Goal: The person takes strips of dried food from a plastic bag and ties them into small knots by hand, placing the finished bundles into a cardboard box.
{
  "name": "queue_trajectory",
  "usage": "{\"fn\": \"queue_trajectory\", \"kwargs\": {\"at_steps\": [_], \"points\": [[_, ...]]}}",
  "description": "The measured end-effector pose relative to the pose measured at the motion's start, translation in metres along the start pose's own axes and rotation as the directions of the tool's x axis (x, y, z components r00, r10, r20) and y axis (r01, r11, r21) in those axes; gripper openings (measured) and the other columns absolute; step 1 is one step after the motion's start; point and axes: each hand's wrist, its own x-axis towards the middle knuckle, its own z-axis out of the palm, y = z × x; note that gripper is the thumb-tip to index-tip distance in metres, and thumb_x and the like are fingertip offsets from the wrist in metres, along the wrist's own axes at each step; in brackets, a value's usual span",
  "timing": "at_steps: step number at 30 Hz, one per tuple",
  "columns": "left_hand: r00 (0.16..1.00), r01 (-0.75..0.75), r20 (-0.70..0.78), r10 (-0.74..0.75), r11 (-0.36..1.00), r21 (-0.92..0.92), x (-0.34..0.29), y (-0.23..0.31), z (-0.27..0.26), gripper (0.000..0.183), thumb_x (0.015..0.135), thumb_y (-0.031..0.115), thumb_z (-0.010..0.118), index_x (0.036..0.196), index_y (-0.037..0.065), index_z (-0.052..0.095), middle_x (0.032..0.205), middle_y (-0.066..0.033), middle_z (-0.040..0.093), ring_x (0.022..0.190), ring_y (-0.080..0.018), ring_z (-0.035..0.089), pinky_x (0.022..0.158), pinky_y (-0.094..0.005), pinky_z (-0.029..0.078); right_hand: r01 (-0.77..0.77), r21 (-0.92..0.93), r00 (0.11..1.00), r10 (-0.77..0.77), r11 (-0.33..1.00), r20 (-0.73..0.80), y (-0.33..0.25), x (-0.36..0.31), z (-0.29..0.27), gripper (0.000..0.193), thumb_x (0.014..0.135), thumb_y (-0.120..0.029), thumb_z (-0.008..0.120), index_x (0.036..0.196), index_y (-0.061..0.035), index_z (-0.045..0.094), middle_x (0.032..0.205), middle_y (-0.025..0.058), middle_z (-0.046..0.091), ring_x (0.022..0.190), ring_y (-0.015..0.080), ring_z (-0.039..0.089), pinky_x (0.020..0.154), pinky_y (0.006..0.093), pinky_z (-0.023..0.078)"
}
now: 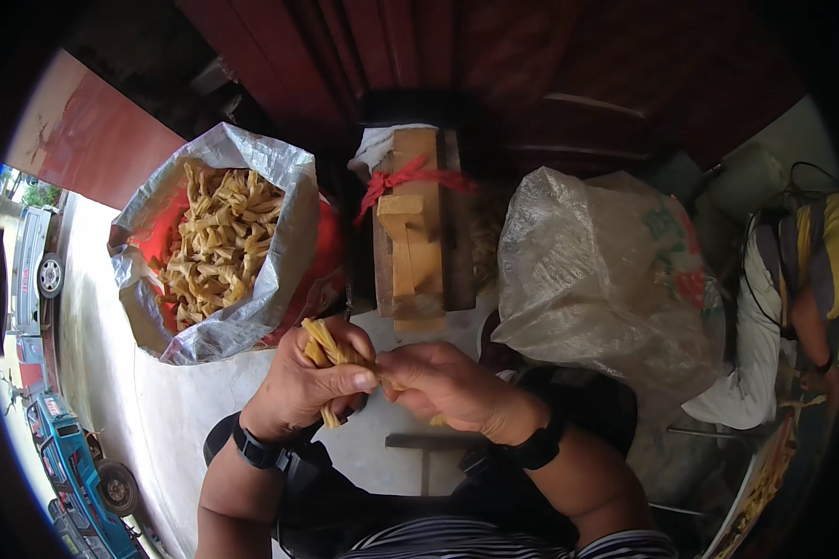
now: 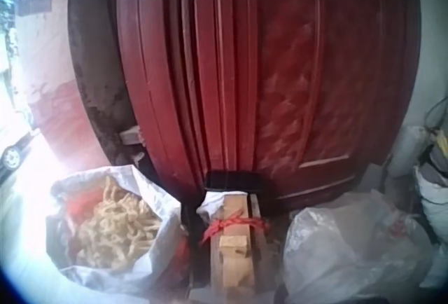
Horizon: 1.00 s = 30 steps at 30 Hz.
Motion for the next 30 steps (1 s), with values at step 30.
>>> {"fn": "queue_trajectory", "kwargs": {"at_steps": [30], "points": [[0.798,0.319,0.490,-0.351,0.936,0.151,-0.008,-0.026,0.031,0.030,0.094,0.030,0.056,0.090,0.002,0.067,0.065,0.0037,0.054,0.053,-0.0048,0.049,0.049,-0.0198,0.039,0.593,-0.805,0.468,-0.824,0.023,0.320,-0.024,0.002,-0.008,0.009,0.084,-0.005,0.056,0.081,0.0010,0.061,0.066,0.0094,0.064,0.050,0.0182,0.059,0.050,0.0283,0.046]]}}
